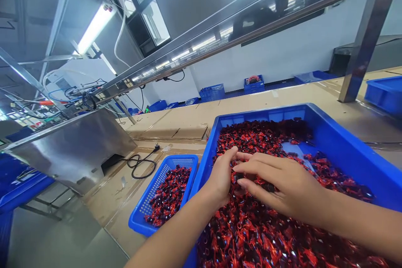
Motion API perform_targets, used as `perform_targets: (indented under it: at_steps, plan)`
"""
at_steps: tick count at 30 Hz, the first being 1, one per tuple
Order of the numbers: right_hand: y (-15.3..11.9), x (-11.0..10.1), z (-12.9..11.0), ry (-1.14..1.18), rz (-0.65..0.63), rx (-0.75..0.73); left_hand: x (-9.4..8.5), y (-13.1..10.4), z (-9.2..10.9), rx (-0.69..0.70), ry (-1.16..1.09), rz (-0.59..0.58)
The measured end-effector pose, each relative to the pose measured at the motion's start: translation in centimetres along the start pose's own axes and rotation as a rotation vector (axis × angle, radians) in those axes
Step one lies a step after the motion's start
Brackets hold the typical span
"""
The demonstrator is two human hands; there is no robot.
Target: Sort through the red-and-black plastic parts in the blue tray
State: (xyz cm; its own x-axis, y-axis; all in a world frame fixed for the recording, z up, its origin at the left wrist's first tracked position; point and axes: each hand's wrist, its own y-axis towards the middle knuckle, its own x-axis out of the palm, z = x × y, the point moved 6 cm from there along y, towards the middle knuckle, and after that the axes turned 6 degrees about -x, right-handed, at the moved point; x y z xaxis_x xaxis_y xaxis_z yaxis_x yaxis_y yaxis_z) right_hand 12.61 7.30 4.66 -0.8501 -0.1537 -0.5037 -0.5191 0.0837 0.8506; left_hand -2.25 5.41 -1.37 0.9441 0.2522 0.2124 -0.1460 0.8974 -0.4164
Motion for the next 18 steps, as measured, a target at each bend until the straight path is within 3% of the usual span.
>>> perform_targets:
  at_steps: [13,15,18]
  plan:
    - [0.3,-1.8,-0.4,0.144,-0.018,0.145,0.8,0.2,-0.1,0.051,0.042,-0.058]
    - [0.1,-1.8,0.6,0.21,-0.023,0.3,0.9,0.2,-0.2,0.025,0.03,-0.079]
    - [-0.8,-1.4,3.5,0.48,0.024,0.736,1.0,-0.1,-0.1,-0.024,-0.008,-0.094]
